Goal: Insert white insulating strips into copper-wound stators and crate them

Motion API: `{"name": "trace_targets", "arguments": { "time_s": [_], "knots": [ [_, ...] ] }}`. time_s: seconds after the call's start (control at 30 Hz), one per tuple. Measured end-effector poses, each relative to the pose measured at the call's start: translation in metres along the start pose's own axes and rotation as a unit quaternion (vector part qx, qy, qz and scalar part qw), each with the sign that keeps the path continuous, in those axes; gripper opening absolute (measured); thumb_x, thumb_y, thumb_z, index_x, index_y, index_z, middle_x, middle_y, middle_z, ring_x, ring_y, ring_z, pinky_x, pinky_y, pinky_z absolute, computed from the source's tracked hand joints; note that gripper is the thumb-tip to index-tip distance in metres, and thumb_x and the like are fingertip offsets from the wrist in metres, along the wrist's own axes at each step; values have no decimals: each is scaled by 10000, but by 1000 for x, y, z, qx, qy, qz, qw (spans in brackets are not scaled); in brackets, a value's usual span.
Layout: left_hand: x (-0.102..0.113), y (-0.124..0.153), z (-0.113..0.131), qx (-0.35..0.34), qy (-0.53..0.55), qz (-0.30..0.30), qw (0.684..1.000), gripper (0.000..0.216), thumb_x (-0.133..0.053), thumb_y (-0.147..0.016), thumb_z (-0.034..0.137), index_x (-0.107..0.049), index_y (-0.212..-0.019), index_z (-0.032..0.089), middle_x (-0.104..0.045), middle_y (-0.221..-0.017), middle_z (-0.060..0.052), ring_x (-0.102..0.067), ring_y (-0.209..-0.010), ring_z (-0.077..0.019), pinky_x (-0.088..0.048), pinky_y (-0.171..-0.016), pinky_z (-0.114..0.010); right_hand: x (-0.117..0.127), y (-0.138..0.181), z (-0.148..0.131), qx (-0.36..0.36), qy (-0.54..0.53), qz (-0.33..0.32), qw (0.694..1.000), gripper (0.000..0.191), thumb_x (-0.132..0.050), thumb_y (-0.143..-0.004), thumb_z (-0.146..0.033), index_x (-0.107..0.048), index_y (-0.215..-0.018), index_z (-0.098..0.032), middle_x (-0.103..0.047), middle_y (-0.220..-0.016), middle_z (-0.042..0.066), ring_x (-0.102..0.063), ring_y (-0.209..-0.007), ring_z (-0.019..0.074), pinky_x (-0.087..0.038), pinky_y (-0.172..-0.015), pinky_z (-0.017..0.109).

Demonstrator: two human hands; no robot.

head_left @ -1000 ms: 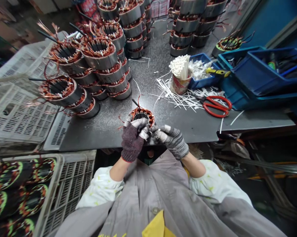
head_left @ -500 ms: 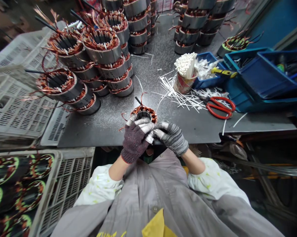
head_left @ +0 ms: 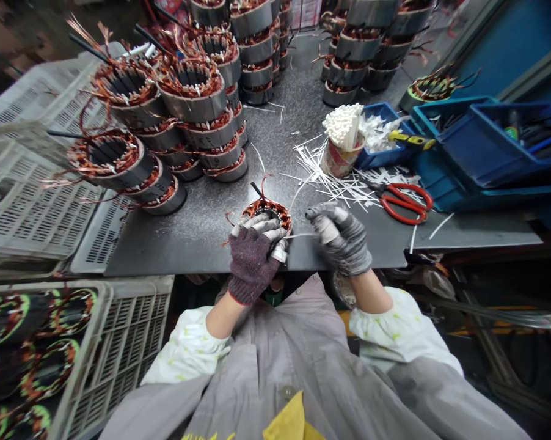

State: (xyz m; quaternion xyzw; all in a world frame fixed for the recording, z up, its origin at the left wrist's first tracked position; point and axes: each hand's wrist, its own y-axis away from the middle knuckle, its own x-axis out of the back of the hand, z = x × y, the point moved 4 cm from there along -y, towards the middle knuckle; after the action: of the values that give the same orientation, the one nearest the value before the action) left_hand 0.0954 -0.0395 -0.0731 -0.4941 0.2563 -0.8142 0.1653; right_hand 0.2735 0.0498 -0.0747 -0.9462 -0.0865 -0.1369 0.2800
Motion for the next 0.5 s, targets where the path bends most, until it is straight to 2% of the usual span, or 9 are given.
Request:
{"name": "trace_targets", "arguments": {
  "time_s": [0.07,0.13,0.2,0.27,0.37,0.43,0.5],
  "knots": [
    [-2,1,0,4,-2,-1,1000,243,-611,-929,312,-659,-1152,226,-698,-1261,-73,-563,-1307,-272,-347,-1141,-512,-6,3,5,72,68,-85,991,258,-597,-959,-419,-746,-1086,-250,-731,-1071,79,-674,-972,243,-559,-880,413],
    [-5,2,-1,10,-19,1,1000,231,-607,-916,336,-656,-1113,226,-702,-1249,-73,-574,-1290,-283,-354,-1134,-525,-18,5,3,141,124,-173,967,281,-595,-961,-446,-764,-1091,-264,-742,-1087,78,-665,-940,241,-540,-876,416],
    [-9,1,-2,13,-43,9,999,181,-601,-906,366,-657,-1013,232,-721,-1184,-65,-605,-1240,-290,-378,-1109,-525,-31,3,-2,177,161,-214,947,303,-562,-978,-462,-787,-1043,-269,-760,-1056,74,-656,-877,232,-520,-862,419],
    [-13,0,-2,22,-59,28,998,158,-599,-901,374,-641,-907,222,-732,-1109,-77,-635,-1184,-296,-395,-1091,-524,-44,-6,-8,178,184,-215,942,325,-552,-981,-468,-794,-1019,-254,-766,-1050,80,-655,-873,236,-507,-873,426],
    [-12,1,-1,32,-59,52,996,174,-601,-911,353,-619,-826,202,-735,-1044,-101,-647,-1152,-295,-391,-1105,-522,-58,-20,-11,138,196,-204,949,329,-547,-988,-439,-788,-993,-214,-761,-1043,100,-664,-929,253,-507,-902,425],
    [-7,5,-1,19,-52,44,998,162,-582,-933,338,-642,-888,194,-735,-1075,-98,-630,-1190,-280,-371,-1137,-509,-59,-22,-11,111,180,-196,958,325,-517,-1007,-404,-778,-998,-210,-758,-1040,96,-674,-959,250,-524,-903,400],
    [1,11,-2,-14,-57,17,998,200,-558,-951,329,-662,-1060,197,-719,-1184,-91,-585,-1271,-273,-310,-1190,-523,-56,-17,-12,92,139,-187,968,310,-482,-1021,-363,-754,-1079,-226,-752,-1083,78,-683,-1015,236,-539,-924,373]
  ]
}}
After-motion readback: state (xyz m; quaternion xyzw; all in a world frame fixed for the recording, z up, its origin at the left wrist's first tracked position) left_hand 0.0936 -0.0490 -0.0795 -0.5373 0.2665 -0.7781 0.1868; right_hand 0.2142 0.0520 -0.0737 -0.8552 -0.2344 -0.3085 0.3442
